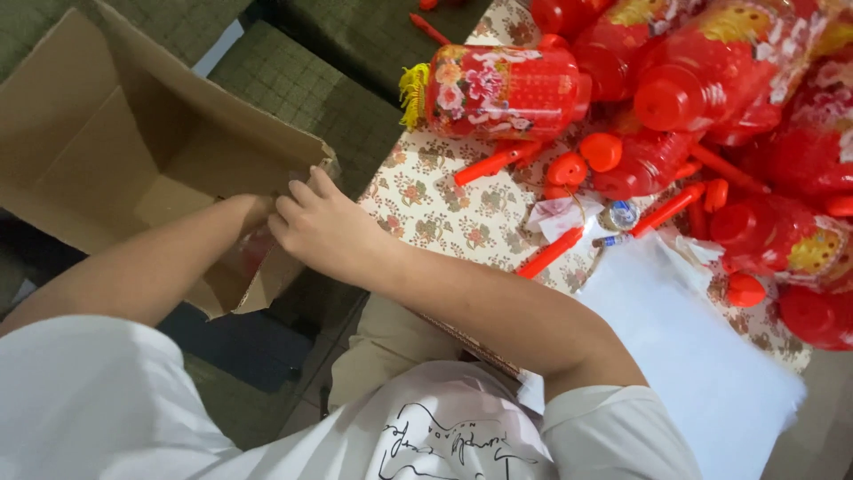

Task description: The person assembles red plastic lanterns by inserting a handle into the top of the lantern body. They then use a white tissue to wipe the handle and the top of the lantern before placing the assembled item on the table.

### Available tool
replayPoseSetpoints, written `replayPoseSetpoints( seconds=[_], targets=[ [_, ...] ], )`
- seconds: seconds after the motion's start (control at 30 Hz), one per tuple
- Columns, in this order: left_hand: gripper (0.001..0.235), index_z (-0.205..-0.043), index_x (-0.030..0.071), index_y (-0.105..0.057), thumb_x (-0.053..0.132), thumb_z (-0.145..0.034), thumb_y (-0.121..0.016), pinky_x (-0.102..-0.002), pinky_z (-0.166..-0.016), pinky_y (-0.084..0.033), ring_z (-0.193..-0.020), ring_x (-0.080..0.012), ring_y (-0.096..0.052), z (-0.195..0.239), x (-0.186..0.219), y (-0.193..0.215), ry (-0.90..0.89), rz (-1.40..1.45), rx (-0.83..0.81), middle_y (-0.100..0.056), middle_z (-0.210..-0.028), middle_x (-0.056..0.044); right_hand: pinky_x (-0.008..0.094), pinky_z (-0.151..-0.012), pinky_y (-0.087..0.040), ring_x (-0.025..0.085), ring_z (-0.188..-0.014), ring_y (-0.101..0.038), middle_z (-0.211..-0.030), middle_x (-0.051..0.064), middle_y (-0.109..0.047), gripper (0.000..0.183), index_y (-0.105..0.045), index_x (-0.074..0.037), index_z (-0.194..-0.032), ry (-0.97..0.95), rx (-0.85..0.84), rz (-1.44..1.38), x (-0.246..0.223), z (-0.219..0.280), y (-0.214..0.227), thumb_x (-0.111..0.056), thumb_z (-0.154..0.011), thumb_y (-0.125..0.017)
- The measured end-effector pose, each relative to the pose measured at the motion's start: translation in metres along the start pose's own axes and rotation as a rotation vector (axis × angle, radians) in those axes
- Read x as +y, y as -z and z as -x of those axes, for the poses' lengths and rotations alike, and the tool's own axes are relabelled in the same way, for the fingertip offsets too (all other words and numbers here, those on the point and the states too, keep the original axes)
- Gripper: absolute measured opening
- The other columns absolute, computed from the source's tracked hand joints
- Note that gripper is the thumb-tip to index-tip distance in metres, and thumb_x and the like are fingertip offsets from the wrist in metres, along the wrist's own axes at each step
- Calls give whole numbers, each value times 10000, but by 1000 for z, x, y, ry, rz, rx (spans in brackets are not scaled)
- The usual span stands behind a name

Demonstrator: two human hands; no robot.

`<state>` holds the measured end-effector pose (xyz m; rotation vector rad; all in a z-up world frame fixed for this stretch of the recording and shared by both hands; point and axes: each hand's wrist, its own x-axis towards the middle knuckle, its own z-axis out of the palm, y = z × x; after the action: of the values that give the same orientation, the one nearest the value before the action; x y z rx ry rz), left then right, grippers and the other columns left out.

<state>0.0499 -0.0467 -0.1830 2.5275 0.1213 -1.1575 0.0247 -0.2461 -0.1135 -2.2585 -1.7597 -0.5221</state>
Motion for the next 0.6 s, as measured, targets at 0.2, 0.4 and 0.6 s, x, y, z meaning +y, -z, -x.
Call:
replayPoseSetpoints(
  seconds=[0.2, 0.4, 0.6],
  targets=[
    [488, -1342, -22, -663, 165, -939, -461, -578, -869, -585, -1121, -430, -715, 0, -10, -11, 35, -17, -49, -725, -1256, -263, 588, -1046, -459, 377, -1095, -663, -1039, 178, -695, 80, -737, -32, -1012, -9, 21, -150, -14, 44, 113, -48, -937, -714],
    [586, -1380, -21, -642, 309, -927, -473, -563, -989, -526, -1257, -427, -621, 29, 2, 8, 23, -72, -12, -663, -1355, -268, 562, -993, -504, 402, -1131, -660, -1202, 154, -684, 154, -728, -58, -1108, -276, 49, -179, -4, 171, 179, -75, -984, -636],
    [749, -1608, 100, -251, 527, -1006, -373, -493, -1205, -339, -1507, -327, -348, 149, 94, 57, 145, -53, 151, -297, -1657, -106, 477, -940, -566, 364, -1127, -667, -1236, 133, -707, 207, -715, -58, -1174, -733, 107, 47, -17, 290, 241, -21, -988, -633]
  ],
)
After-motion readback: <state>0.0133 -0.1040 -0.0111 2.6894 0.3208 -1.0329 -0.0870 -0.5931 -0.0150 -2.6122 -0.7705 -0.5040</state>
